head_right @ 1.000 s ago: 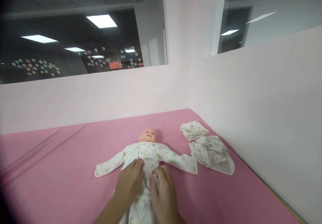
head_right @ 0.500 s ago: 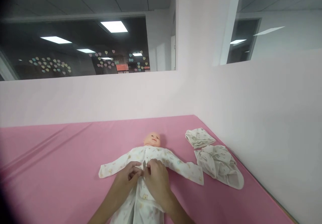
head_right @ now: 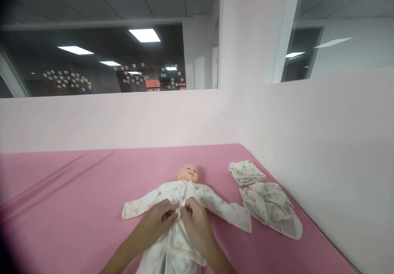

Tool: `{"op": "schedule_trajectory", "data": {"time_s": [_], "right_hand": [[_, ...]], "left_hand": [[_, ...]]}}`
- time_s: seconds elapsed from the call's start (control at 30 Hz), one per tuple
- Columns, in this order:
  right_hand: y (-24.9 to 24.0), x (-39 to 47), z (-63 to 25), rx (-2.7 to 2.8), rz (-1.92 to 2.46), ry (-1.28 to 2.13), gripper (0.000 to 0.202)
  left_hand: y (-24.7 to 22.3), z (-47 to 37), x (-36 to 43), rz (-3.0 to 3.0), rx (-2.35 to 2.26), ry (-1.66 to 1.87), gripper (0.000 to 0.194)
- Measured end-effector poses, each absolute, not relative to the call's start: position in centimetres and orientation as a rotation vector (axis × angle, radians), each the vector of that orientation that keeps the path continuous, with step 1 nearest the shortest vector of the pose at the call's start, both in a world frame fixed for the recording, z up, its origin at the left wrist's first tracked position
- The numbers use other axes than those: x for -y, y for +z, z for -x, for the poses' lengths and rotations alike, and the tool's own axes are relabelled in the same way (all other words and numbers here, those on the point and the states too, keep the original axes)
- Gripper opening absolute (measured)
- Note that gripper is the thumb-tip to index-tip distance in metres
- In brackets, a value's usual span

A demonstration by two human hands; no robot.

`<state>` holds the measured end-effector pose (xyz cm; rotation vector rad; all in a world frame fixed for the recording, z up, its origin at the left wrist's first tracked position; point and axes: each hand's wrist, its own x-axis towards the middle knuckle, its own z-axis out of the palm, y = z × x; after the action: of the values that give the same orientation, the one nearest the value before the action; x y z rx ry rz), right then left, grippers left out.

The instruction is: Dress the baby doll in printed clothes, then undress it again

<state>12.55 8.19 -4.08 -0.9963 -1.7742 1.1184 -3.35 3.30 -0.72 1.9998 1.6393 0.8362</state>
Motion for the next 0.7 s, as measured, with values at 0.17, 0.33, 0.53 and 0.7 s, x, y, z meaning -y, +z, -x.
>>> {"op": "schedule_trajectory", "data": {"time_s": [0.17,0.33,0.53,0.7], "right_hand": [[-3.9,-8.2,-12.3,1.776,0.997,1.103,0.021],[-3.9,-8.1,-11.9,1.814,1.02,1.017,0.02],[-3.9,-9.1,-14.1,1.693,1.188,0.912,0.021],[-3.5,-12.6,-21.9,1.503,1.423,0.837,0.024]], "left_hand": [[-1.8,3.4,-3.5,-2.083,-1.675,0.768,0.02],[-2.3,3.6,-3.6,-2.053,-1.614,0.825,0.023],[-2.4,6.2,-3.8,-1.8,-1.671,0.998,0.024],[-4.0,13.2,-5.1,-1.407,-1.963,1.15,0.03]]}}
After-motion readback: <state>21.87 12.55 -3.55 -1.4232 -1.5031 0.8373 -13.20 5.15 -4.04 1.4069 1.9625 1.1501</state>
